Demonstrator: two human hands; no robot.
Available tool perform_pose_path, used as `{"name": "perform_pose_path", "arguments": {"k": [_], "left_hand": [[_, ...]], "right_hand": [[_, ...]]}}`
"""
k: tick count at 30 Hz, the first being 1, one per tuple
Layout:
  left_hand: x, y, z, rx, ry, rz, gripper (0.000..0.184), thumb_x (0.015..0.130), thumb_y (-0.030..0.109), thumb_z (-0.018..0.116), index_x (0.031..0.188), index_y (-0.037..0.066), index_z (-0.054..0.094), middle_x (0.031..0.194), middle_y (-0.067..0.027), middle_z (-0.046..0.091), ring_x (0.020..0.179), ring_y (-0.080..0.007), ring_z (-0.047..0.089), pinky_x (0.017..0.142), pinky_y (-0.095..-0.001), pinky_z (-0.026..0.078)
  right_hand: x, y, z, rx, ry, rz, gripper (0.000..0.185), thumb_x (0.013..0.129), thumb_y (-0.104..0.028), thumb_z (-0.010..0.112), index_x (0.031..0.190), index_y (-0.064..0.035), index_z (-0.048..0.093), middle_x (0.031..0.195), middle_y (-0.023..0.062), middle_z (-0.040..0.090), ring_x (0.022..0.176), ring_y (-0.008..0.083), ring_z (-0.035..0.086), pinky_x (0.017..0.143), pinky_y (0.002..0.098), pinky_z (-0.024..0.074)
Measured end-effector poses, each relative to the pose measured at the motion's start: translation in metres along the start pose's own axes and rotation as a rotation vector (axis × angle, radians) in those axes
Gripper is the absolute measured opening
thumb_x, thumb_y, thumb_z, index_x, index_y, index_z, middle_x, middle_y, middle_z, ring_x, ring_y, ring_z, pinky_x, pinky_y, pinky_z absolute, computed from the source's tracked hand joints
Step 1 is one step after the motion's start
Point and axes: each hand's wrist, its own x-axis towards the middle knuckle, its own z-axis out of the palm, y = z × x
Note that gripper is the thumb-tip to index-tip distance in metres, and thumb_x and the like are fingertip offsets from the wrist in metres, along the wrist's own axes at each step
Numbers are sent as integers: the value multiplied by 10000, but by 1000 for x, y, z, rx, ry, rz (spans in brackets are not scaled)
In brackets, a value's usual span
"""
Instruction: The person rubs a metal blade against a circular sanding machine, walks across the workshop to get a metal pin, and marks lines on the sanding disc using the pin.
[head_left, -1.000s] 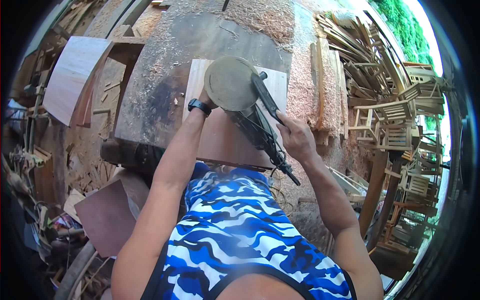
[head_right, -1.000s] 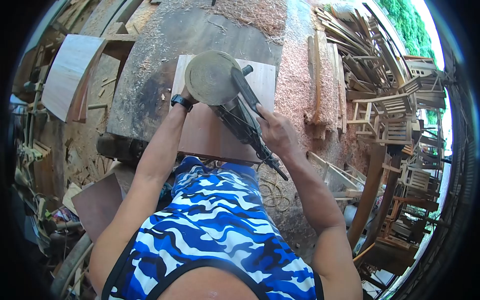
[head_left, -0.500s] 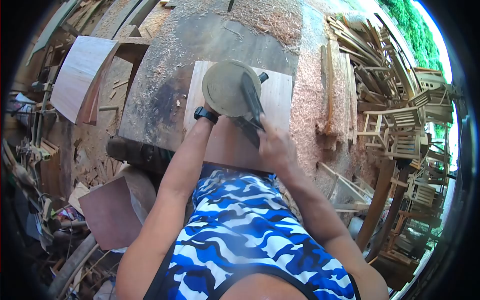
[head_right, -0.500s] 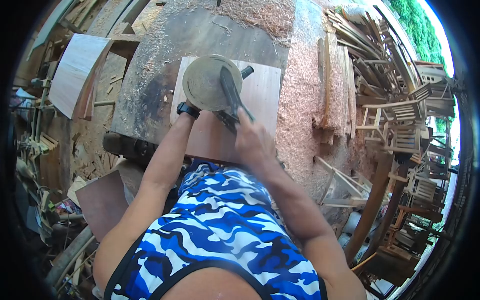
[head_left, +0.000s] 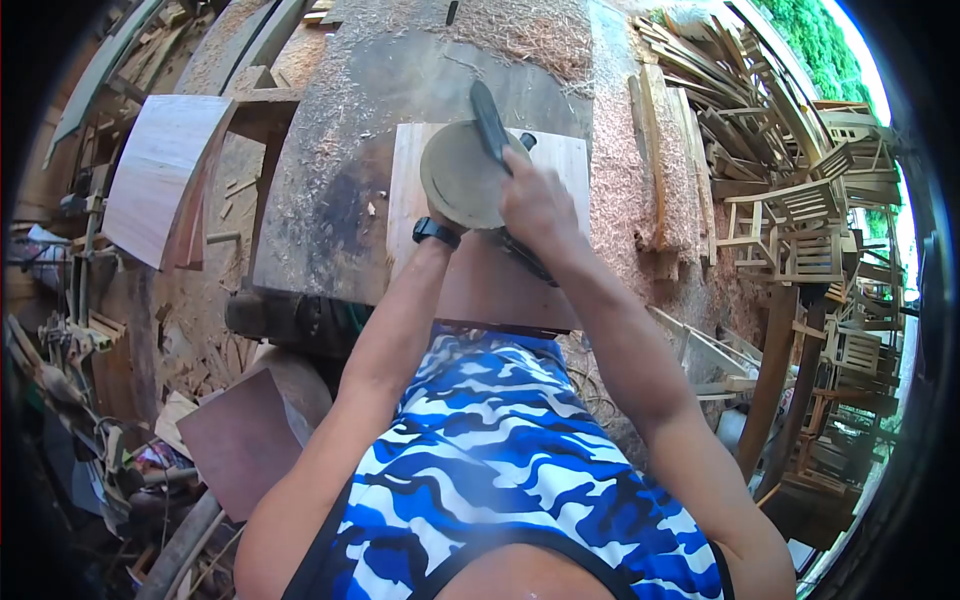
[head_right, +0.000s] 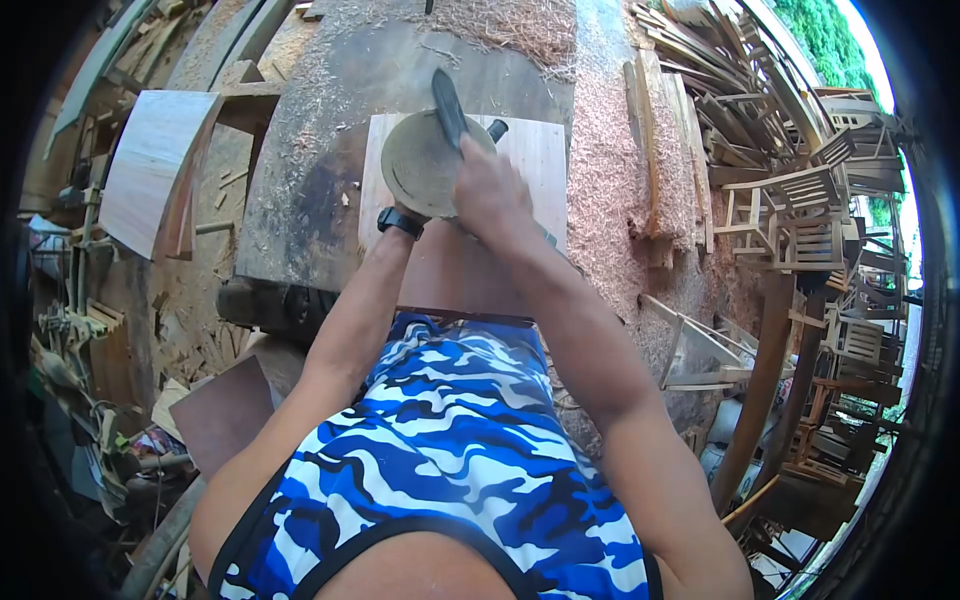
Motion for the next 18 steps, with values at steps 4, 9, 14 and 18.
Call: {"name": "perform_pose_path", "arguments": {"k": [4,9,14,18], "left_hand": [[3,27,-7,256,-133,-10,659,1026,323,645,1594,111,389,1567,-113,526,1423,-268,518,1189,-443,436],[6,41,18,-753,243,-153,670,915,314,784,1487,94,514,1447,-108,626,1308,-260,611,1131,-430,480],[2,25,-3,455,-167,-42,728,1004,362,677,1605,111,351,1597,-114,492,1449,-262,488,1221,-434,396],[8,49,9,-302,64,-148,689,981,319,701,1565,97,410,1545,-92,544,1400,-254,538,1193,-434,431]], "right_hand": [[37,-18,0,5,30,-43,393,1007,-228,583,1370,-94,651,1050,325,709,1031,529,670,898,590,536],[-35,-18,3,-13,-21,16,426,1004,-235,590,1411,-112,621,1046,334,703,1038,537,667,915,600,528],[40,-24,12,-28,51,27,415,1008,-257,590,1397,-121,636,1109,315,703,1070,528,659,916,581,535],[-18,-24,13,12,42,-73,411,996,-254,611,1373,-95,659,1169,294,707,1106,508,662,952,560,531]]}}
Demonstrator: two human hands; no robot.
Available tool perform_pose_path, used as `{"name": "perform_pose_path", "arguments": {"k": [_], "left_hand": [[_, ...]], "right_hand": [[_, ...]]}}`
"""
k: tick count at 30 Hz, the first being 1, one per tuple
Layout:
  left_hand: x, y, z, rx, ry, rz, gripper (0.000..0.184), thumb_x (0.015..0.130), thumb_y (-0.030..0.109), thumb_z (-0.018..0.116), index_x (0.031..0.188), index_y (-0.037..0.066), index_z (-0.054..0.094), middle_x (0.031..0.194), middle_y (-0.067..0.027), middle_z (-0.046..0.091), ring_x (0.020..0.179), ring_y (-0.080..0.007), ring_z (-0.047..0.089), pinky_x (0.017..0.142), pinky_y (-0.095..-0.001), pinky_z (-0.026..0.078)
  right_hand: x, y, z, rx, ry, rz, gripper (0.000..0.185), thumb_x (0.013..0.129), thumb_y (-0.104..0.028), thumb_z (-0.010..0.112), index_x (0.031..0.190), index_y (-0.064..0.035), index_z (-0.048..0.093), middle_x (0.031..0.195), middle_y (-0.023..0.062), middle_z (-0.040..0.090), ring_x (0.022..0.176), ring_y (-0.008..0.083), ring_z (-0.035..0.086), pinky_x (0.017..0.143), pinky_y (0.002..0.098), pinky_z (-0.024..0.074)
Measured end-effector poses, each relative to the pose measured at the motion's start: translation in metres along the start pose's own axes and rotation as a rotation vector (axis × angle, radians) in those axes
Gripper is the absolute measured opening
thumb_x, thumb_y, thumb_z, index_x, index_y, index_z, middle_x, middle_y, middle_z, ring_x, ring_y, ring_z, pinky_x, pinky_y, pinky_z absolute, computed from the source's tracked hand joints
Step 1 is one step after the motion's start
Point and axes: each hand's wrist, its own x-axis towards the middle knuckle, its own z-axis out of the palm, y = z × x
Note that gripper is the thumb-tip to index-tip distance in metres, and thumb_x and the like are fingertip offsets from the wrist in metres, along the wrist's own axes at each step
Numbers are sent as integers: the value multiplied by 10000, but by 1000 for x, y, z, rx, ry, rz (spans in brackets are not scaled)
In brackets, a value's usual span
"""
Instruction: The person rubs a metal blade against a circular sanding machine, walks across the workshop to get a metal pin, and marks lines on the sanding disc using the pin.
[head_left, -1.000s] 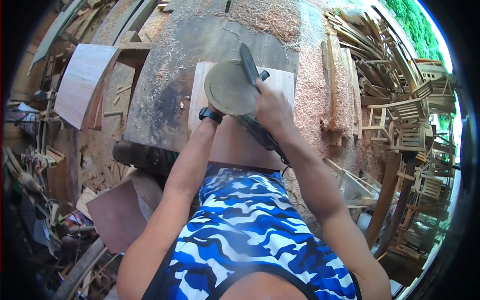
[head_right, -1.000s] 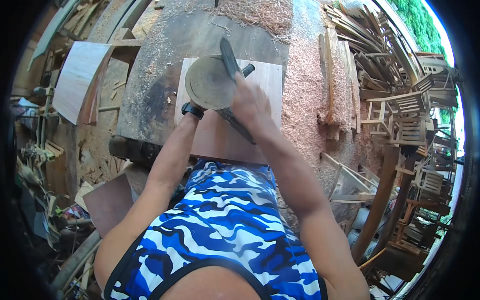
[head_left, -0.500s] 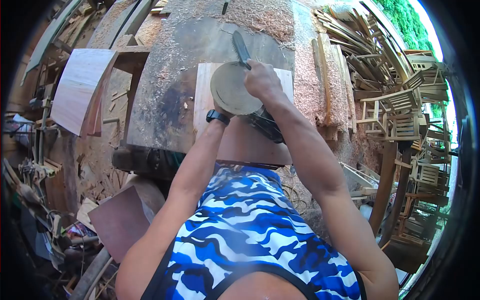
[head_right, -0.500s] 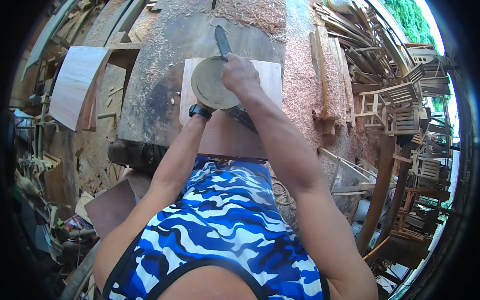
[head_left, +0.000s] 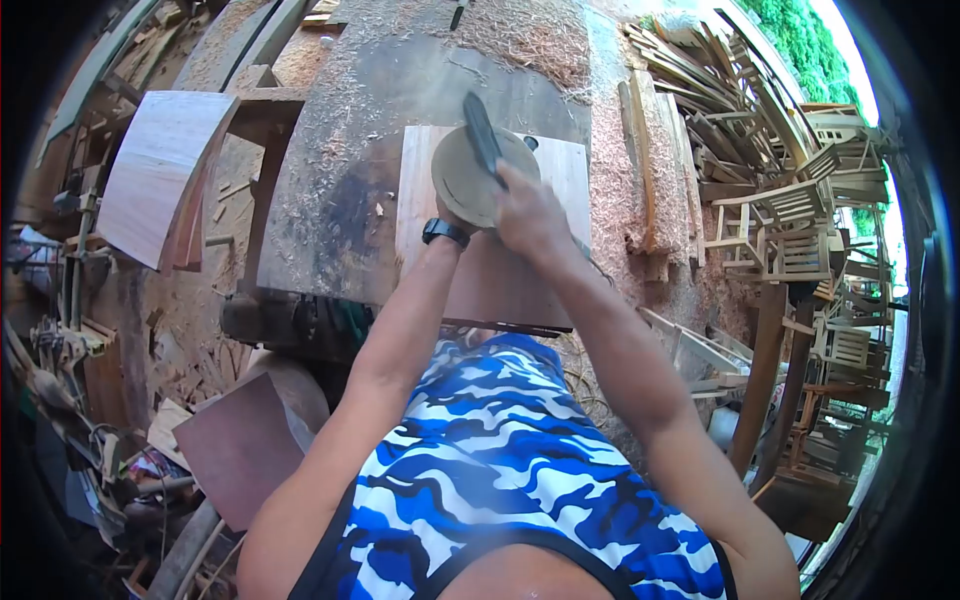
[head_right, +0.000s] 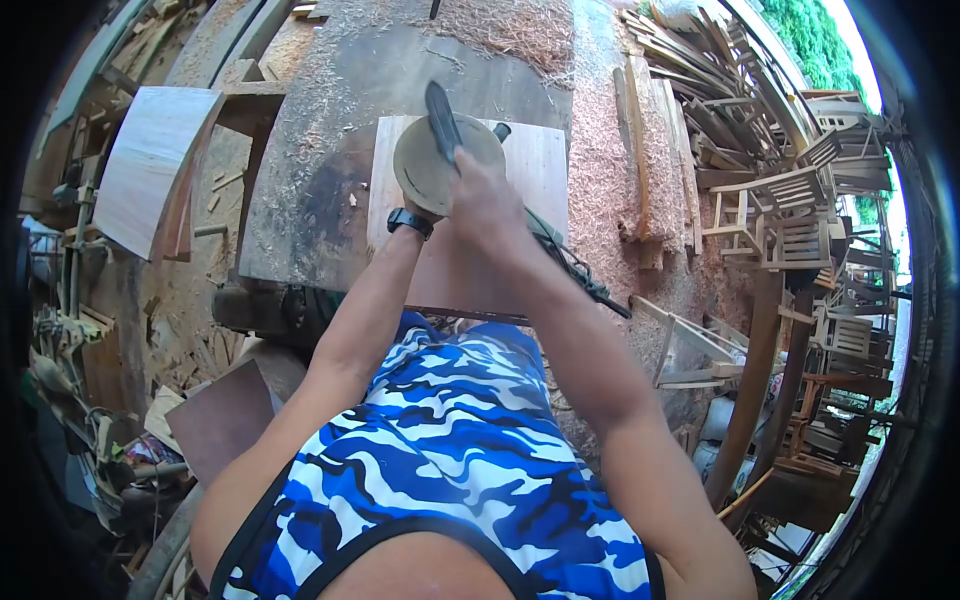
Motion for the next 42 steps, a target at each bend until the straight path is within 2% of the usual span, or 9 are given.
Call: {"name": "perform_pose_path", "arguments": {"k": [6,10,16,18,22,27,36,39,42], "left_hand": [[-1,1,-4,-533,47,-174,624,1003,282,672,1546,75,444,1518,-104,575,1399,-258,541,1200,-435,422],[-1,14,-8,638,-128,277,574,1110,344,465,1620,108,348,1603,-129,474,1411,-265,531,1197,-456,441],[-1,14,5,-984,-57,-169,565,1131,377,387,1631,121,323,1610,-116,468,1441,-268,497,1208,-479,428],[-1,-9,-1,-112,54,15,717,892,378,795,1496,107,518,1451,-109,617,1344,-266,579,1155,-440,450],[-14,-17,-17,406,-27,181,718,854,347,836,1467,109,549,1429,-107,634,1337,-272,583,1146,-430,455],[-12,-11,-9,-59,49,-50,727,855,349,837,1474,106,542,1437,-110,630,1346,-278,577,1168,-424,438],[-19,5,-18,555,-205,-15,666,1032,258,652,1603,89,354,1611,-111,459,1454,-243,467,1246,-429,353],[-14,-11,-10,-27,63,26,737,862,362,824,1489,113,526,1467,-109,614,1364,-266,567,1174,-418,431],[-23,-10,-8,770,90,353,711,874,351,812,1478,102,532,1446,-111,626,1337,-264,589,1155,-413,452]], "right_hand": [[34,-2,1,15,15,91,433,971,-226,638,1376,-74,657,1169,294,707,1121,506,659,978,565,521],[54,6,8,0,24,3,452,962,-209,641,1391,-68,644,1172,301,700,1110,513,659,967,566,526],[-31,-1,-3,-8,-83,93,435,974,-233,634,1390,-108,643,1164,326,689,1093,526,661,946,589,526],[20,-7,0,-42,-38,90,424,970,-240,606,1371,-106,635,1151,305,706,1107,503,669,962,566,535],[103,16,8,-110,8,170,415,964,-257,623,1339,-79,629,1140,268,727,1118,473,682,954,544,557],[-28,11,-5,2,28,85,391,991,-258,619,1338,-91,683,1152,280,719,1085,489,680,950,557,544],[22,5,-5,-24,-32,144,456,982,-272,637,1411,-117,639,1120,316,710,1063,512,679,932,570,541],[-37,1,-16,-76,-72,147,469,976,-266,639,1420,-117,626,1127,309,711,1070,500,681,937,562,542],[-47,5,-16,-122,-103,197,464,978,-255,634,1419,-112,624,1134,301,714,1075,488,684,948,555,541]]}}
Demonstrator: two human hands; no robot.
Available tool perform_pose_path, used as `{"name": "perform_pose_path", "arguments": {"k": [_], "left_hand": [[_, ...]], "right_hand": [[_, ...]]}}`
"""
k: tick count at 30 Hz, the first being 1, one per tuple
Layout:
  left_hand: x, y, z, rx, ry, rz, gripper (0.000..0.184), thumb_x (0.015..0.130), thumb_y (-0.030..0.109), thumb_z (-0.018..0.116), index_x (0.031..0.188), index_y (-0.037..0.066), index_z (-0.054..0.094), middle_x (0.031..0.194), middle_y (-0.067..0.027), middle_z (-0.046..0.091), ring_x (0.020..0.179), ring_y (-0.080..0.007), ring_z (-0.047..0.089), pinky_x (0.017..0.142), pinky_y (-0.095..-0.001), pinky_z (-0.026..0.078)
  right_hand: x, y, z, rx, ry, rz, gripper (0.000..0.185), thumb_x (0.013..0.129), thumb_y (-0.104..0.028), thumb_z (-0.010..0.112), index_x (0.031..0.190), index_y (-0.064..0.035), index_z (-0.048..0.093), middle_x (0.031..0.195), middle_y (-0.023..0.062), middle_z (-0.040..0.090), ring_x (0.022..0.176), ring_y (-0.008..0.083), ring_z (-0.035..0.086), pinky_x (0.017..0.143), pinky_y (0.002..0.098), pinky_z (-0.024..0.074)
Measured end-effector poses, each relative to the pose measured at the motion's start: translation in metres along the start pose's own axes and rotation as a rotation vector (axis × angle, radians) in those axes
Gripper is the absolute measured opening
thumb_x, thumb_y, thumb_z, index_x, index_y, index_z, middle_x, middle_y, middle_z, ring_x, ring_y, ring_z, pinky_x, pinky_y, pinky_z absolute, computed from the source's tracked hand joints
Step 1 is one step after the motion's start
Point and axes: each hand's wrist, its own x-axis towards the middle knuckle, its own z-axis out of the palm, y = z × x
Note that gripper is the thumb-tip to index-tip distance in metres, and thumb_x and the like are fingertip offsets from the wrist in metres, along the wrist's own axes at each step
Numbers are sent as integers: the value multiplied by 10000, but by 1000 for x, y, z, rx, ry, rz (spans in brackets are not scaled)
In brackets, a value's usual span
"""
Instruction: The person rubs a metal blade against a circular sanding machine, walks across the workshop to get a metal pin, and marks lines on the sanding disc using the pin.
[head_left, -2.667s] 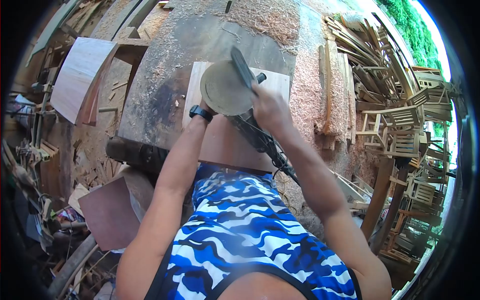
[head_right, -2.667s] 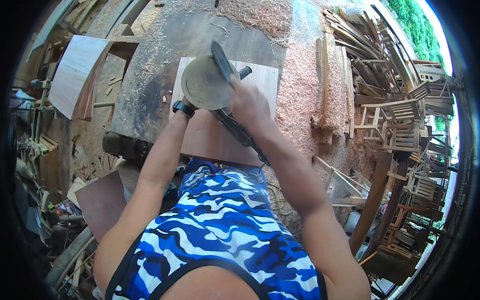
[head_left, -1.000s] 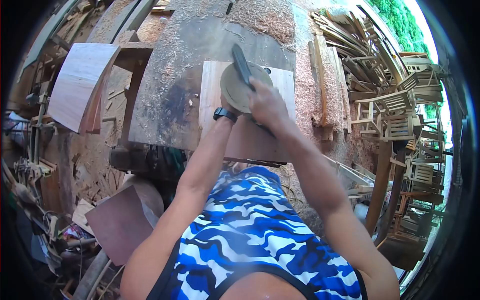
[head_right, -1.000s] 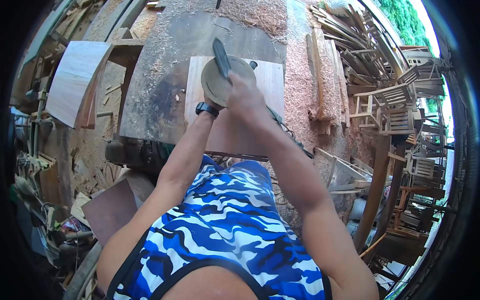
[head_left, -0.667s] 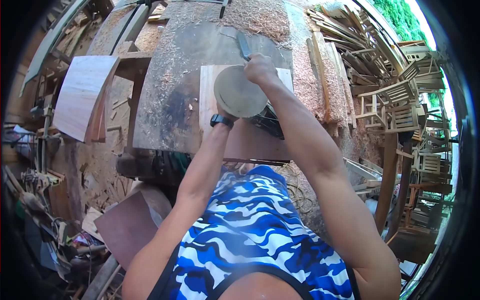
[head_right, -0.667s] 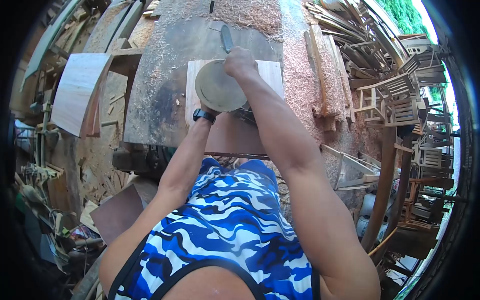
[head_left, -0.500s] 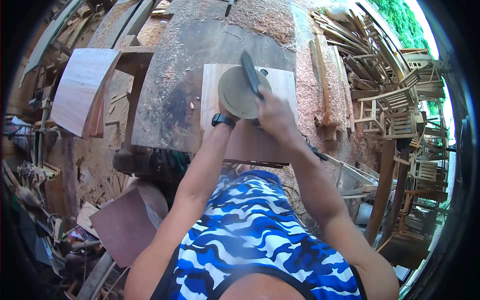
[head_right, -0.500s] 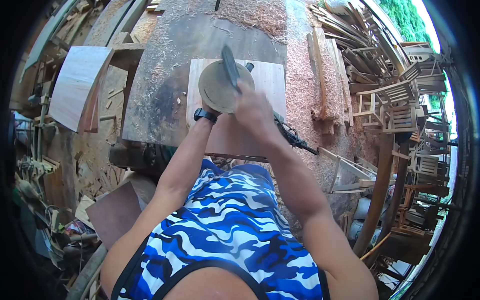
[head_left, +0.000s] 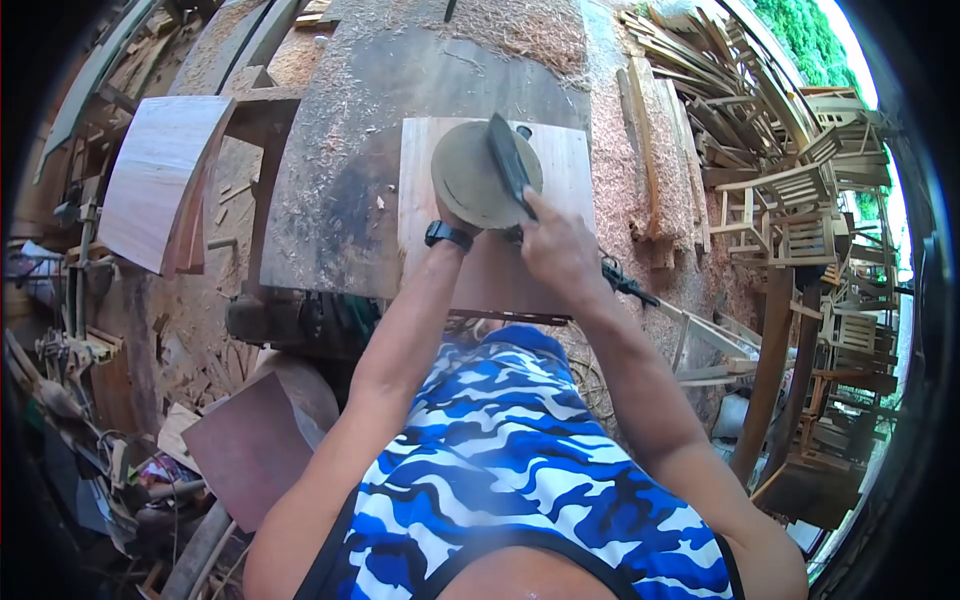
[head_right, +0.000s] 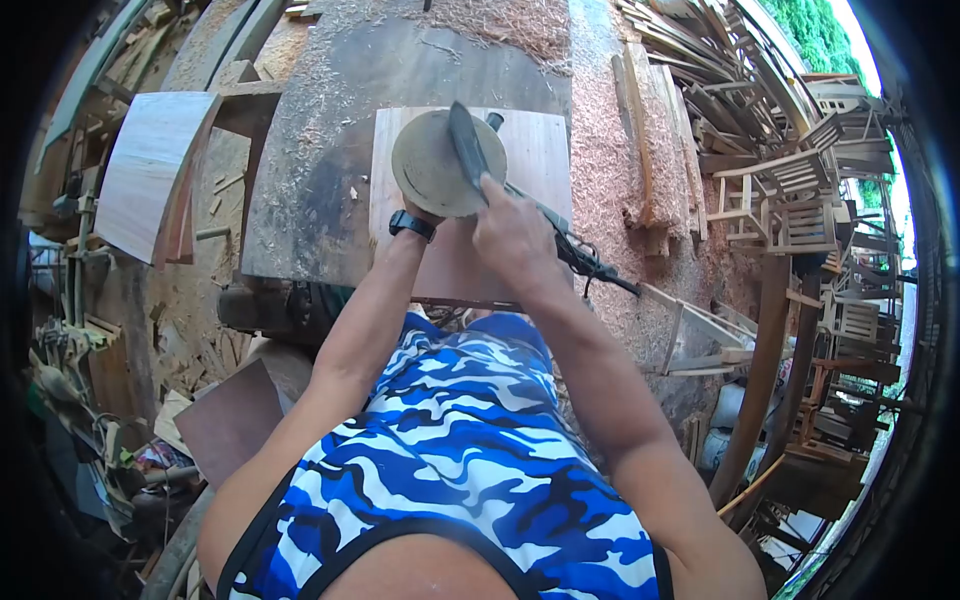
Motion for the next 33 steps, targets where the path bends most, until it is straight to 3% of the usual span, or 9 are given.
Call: {"name": "perform_pose_path", "arguments": {"k": [2,5,12,14,17,20,26,29,33], "left_hand": [[4,-3,3,-435,-59,-188,732,866,360,813,1485,100,520,1425,-110,643,1319,-265,602,1136,-415,473],[22,34,-28,-46,-194,-190,741,846,365,827,1475,105,535,1414,-108,651,1305,-261,614,1123,-419,484],[6,11,-8,-185,-18,-108,661,835,368,836,1401,114,607,1386,-103,668,1288,-255,621,1113,-420,490],[3,-4,5,-517,-6,-209,671,835,362,840,1408,110,599,1399,-104,658,1289,-255,619,1124,-416,479],[16,22,-31,-153,-299,-154,690,924,307,786,1512,110,483,1475,-78,613,1368,-221,561,1188,-413,429],[7,10,-19,-511,-156,-248,690,833,346,849,1421,104,582,1412,-102,650,1310,-248,601,1135,-418,465],[5,6,-12,-267,-32,-129,691,825,320,862,1416,97,581,1397,-106,658,1306,-240,607,1120,-407,480],[14,8,-15,-388,-158,-278,688,823,323,866,1410,96,587,1394,-104,662,1308,-234,609,1104,-398,499],[7,12,-24,-450,-134,-171,701,821,327,868,1416,91,580,1388,-104,666,1283,-240,626,1090,-402,509]], "right_hand": [[25,5,1,9,22,48,463,979,-250,632,1419,-107,624,1136,298,715,1077,488,683,957,551,539],[65,11,10,77,149,-51,450,976,-236,633,1404,-97,638,1118,306,712,1052,505,685,952,561,535],[-22,10,-2,42,27,-10,407,963,-223,650,1347,-88,677,1097,308,711,1058,491,686,949,551,540],[-7,12,-2,42,43,15,429,964,-206,613,1379,-107,654,1137,299,713,1107,483,678,989,556,527],[85,18,-7,-21,32,48,415,959,-183,568,1353,-117,679,1211,253,722,1164,434,683,1016,513,541],[77,9,-27,86,19,37,394,962,-194,586,1333,-120,695,1225,243,720,1161,424,686,1013,504,544],[-29,27,1,61,33,1,441,964,-214,605,1393,-128,661,1214,300,699,1165,477,669,1035,549,516],[39,37,2,63,88,19,463,971,-250,600,1419,-139,640,1226,305,692,1161,469,671,1025,551,522],[71,36,-17,-11,106,26,414,976,-225,600,1375,-128,657,1182,285,713,1118,461,688,986,552,540]]}}
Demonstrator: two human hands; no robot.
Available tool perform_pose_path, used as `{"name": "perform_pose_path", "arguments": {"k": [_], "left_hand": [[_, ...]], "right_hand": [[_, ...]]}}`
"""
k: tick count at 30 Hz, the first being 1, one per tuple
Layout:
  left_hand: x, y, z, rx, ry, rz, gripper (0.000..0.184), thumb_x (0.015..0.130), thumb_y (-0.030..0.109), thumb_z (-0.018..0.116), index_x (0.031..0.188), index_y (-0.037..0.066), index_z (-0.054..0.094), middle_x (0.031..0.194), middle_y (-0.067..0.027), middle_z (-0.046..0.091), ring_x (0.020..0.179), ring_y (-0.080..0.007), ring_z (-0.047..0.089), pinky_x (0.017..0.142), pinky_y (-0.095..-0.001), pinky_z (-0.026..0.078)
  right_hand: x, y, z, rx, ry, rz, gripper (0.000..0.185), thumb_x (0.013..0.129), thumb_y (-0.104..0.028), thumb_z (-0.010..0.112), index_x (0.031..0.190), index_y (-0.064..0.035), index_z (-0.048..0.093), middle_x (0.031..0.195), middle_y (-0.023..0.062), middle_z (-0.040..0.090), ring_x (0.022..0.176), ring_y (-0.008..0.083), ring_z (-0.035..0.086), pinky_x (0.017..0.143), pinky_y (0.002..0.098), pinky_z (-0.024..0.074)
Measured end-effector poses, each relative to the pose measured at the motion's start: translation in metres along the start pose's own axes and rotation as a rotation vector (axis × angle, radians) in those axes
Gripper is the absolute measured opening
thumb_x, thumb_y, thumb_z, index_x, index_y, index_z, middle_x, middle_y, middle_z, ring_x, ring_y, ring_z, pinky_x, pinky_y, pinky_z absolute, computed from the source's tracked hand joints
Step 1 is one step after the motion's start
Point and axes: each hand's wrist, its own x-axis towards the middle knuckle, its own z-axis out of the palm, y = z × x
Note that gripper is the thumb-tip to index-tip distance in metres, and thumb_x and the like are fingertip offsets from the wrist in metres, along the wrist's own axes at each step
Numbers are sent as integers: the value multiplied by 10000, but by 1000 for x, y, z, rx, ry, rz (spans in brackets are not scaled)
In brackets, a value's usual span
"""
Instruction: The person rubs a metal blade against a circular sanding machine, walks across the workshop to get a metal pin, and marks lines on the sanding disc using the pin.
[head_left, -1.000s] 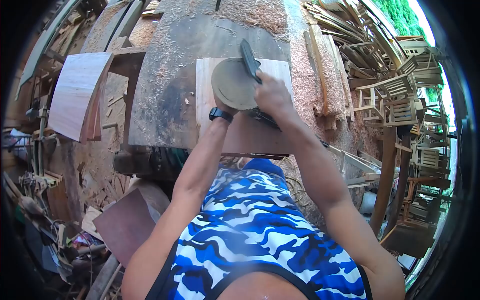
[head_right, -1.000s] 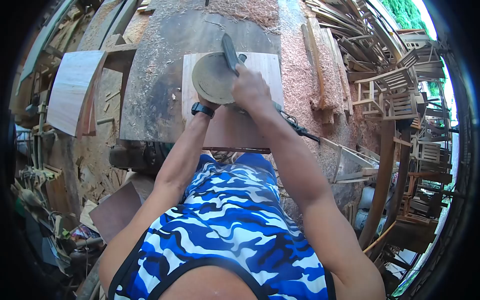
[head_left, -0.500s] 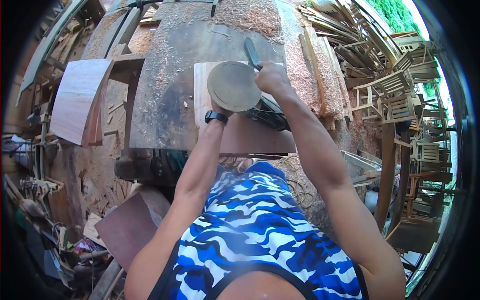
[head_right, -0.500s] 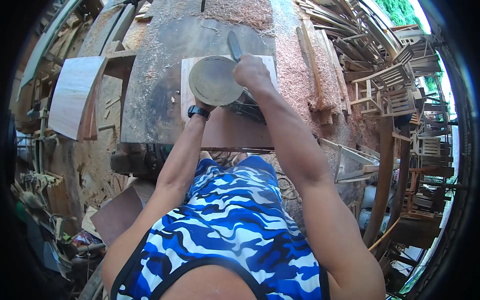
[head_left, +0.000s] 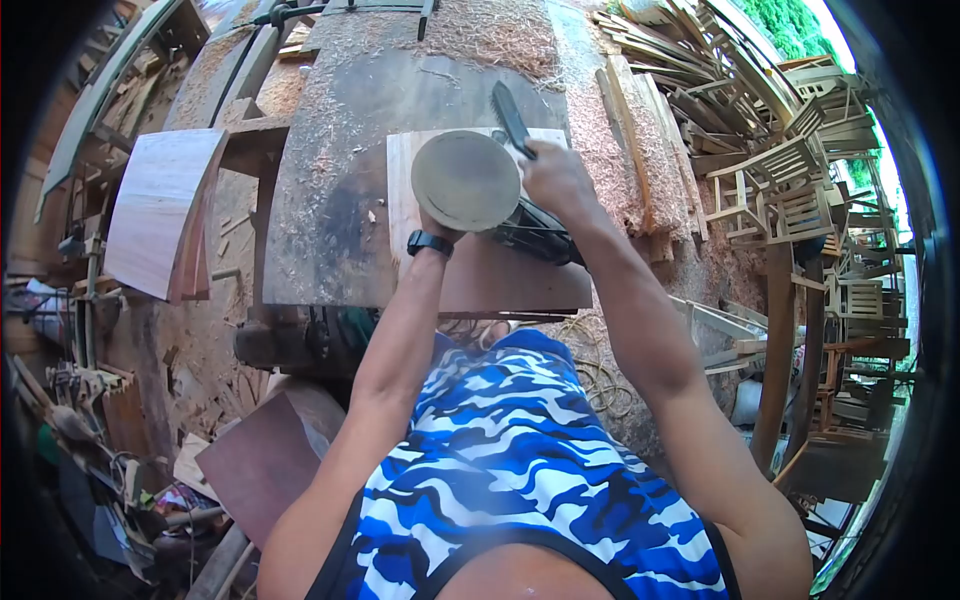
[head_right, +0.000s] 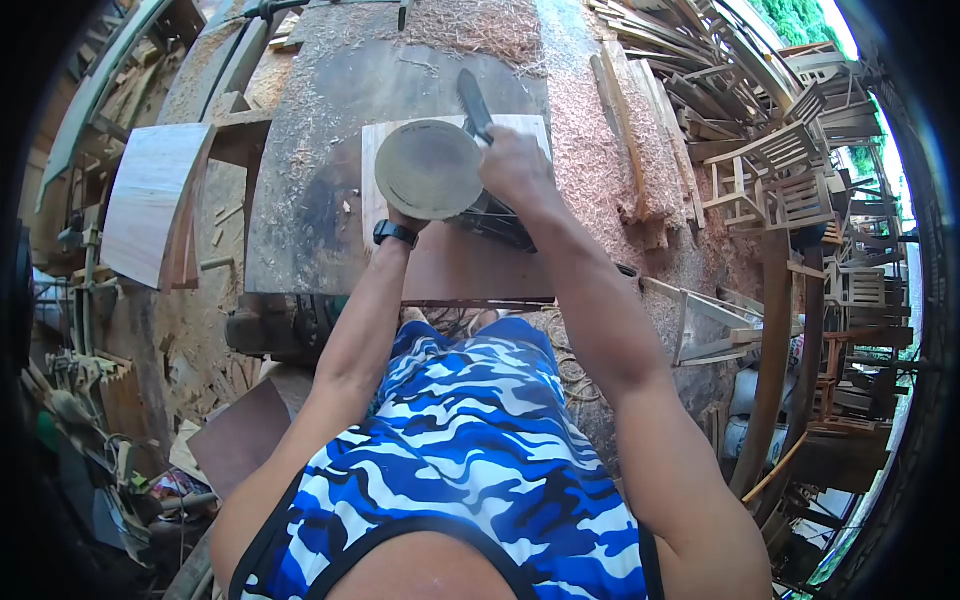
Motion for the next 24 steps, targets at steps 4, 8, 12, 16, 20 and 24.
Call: {"name": "perform_pose_path", "arguments": {"k": [4,8,12,16,20,24], "left_hand": [[-8,-54,10,-297,63,-113,704,876,318,826,1472,93,525,1447,-109,623,1316,-252,602,1110,-404,498],[-7,-56,-1,306,6,52,715,906,279,807,1515,94,479,1481,-101,595,1332,-242,586,1121,-407,489],[6,-37,-5,-124,-84,-137,709,910,270,804,1515,91,479,1480,-100,595,1331,-240,585,1122,-408,488],[14,-30,-11,-278,-140,-190,703,914,260,801,1516,89,479,1479,-100,595,1330,-238,584,1124,-408,486],[23,-29,-14,-381,-175,-190,697,918,251,798,1516,86,478,1478,-99,595,1329,-235,583,1125,-408,484],[19,-22,-21,-384,-195,-168,692,922,242,795,1516,83,478,1477,-99,595,1328,-233,582,1127,-408,483]], "right_hand": [[-113,-6,-4,66,-93,-72,442,977,-273,642,1415,-214,635,1118,280,733,1064,502,694,970,583,534],[-71,14,26,89,-2,-61,405,969,-229,620,1358,-131,671,1158,268,727,1074,459,703,961,534,557],[19,5,7,77,-56,109,299,971,-165,545,1217,-122,710,1168,239,737,1112,412,718,969,528,577],[-73,-32,-28,174,-107,-44,402,1030,-361,591,1365,-150,660,1090,296,723,980,460,725,881,563,574],[-145,-21,-5,70,-226,-139,436,1039,-362,559,1436,-184,598,1031,297,722,965,479,722,869,586,571],[-119,-33,13,-22,-225,-150,413,1037,-333,548,1414,-176,611,1049,313,718,988,466,724,839,600,579]]}}
